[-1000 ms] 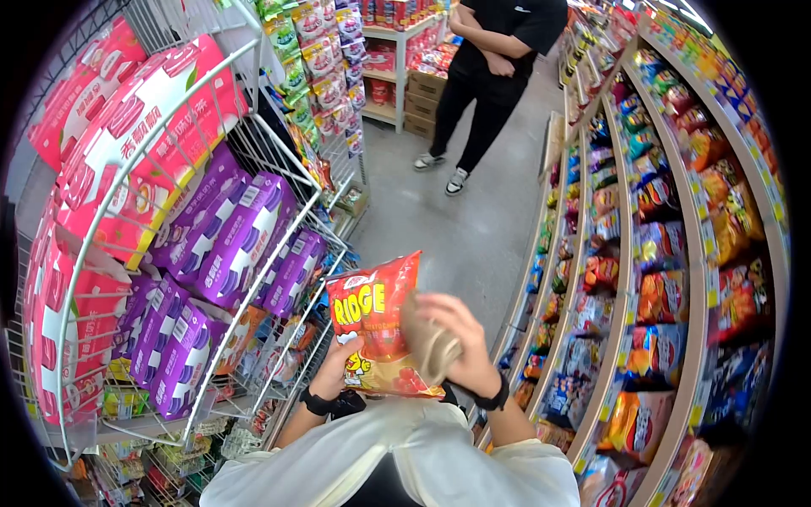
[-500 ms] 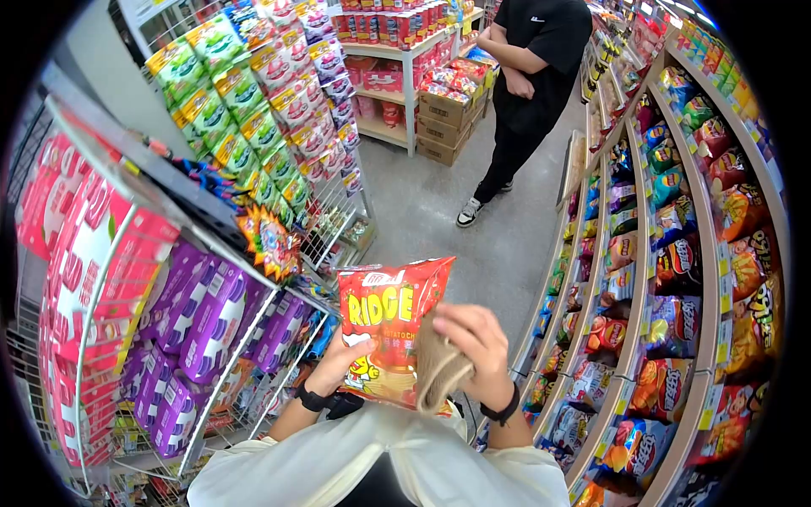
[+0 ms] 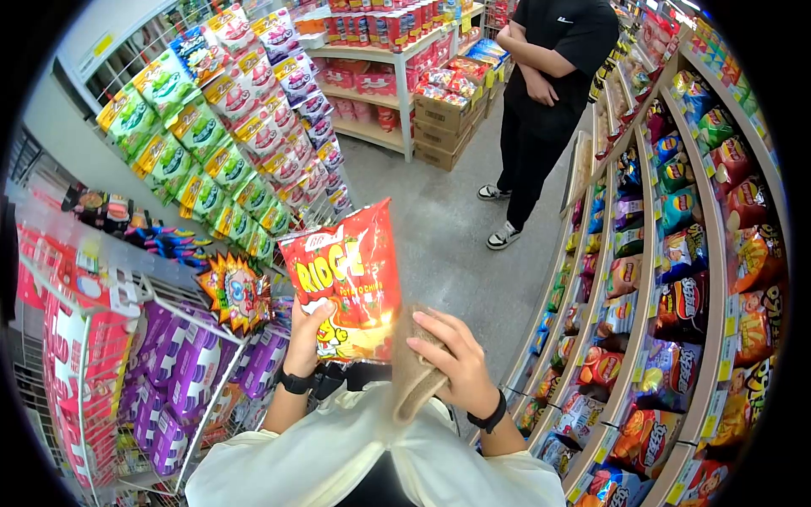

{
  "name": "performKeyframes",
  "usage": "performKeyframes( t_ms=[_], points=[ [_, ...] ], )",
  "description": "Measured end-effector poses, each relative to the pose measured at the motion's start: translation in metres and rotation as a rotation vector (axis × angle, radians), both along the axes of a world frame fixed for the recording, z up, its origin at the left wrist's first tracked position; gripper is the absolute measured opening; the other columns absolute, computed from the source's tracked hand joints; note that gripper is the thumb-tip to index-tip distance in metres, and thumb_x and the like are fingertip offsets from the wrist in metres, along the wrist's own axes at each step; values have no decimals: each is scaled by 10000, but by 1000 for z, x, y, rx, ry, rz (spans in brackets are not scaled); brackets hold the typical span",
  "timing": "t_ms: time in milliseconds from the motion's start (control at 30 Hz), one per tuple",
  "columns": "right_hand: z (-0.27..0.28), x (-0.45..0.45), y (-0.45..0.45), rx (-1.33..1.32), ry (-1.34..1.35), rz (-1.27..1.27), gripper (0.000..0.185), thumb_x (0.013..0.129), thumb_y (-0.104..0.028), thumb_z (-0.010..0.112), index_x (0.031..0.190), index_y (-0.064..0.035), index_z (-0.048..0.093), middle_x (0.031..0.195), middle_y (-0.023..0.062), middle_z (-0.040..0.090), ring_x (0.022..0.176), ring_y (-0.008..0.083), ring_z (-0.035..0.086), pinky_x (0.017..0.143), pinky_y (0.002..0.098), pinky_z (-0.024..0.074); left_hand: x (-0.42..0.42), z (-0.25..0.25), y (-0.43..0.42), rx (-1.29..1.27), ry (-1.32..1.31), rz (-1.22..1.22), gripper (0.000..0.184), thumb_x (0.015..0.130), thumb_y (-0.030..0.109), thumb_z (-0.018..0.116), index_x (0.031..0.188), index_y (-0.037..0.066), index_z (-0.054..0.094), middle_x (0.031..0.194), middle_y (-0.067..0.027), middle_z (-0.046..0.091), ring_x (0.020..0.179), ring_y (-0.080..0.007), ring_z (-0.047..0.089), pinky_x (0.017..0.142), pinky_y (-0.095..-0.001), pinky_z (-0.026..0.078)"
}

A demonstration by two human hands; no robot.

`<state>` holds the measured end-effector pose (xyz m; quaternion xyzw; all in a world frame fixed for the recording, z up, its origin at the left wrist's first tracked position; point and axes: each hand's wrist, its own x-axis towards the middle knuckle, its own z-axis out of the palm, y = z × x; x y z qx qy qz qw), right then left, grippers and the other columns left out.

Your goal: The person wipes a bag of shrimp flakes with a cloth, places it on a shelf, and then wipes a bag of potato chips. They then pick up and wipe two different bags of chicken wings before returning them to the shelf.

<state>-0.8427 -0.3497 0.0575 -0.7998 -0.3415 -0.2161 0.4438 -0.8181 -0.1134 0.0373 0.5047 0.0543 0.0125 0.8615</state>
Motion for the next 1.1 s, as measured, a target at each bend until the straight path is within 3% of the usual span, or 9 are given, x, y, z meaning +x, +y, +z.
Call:
performKeyframes(
  t_ms=[233, 500, 667, 733, 867, 1100],
  points=[
    [15, 82, -5, 8, 102, 6, 528, 588, -134, 717, 1082, -40, 555, 1128, 129, 555, 966, 311, 559, 810, 378, 461, 67, -13, -14, 97, 63, -213, 628, 735, 15, 664, 1270, 46, 337, 1162, -52, 509, 1052, -129, 497, 900, -284, 405],
    [-4, 232, 34, 19, 44, -221, 620, 548, -72, 726, 1129, -44, 513, 1141, 129, 536, 982, 315, 543, 816, 371, 457, 175, -43, -5, 23, 91, -131, 612, 734, -4, 661, 1255, 49, 343, 1149, -53, 511, 1030, -129, 506, 876, -287, 420],
    [-10, 317, 56, -66, 81, -73, 600, 526, -59, 714, 1098, -53, 535, 1107, 128, 552, 949, 324, 547, 798, 366, 465, 244, -43, 15, -3, 118, 87, 581, 738, -59, 619, 1239, 39, 344, 1116, -70, 528, 988, -144, 537, 838, -275, 445],
    [-11, 345, 55, -199, 190, 132, 481, 581, -83, 711, 1033, -41, 556, 1106, 130, 564, 973, 289, 568, 801, 355, 467, 267, -43, 25, 20, 99, 127, 581, 737, -57, 617, 1239, 38, 342, 1113, -70, 528, 987, -145, 538, 838, -276, 446],
    [-14, 397, 55, -163, 258, 320, 488, 582, -129, 726, 1037, -52, 567, 1081, 112, 581, 943, 266, 582, 785, 350, 470, 299, -50, 31, 10, 155, 162, 595, 735, -45, 625, 1249, 41, 337, 1114, -65, 528, 988, -146, 539, 841, -276, 445],
    [-25, 497, 71, -90, 221, 249, 470, 590, -60, 706, 1037, -25, 564, 1052, 132, 589, 903, 285, 585, 783, 342, 466, 368, -61, 28, 99, 265, 135, 665, 728, 29, 688, 1283, 51, 323, 1151, -58, 519, 1019, -134, 521, 854, -284, 440]
  ],
)
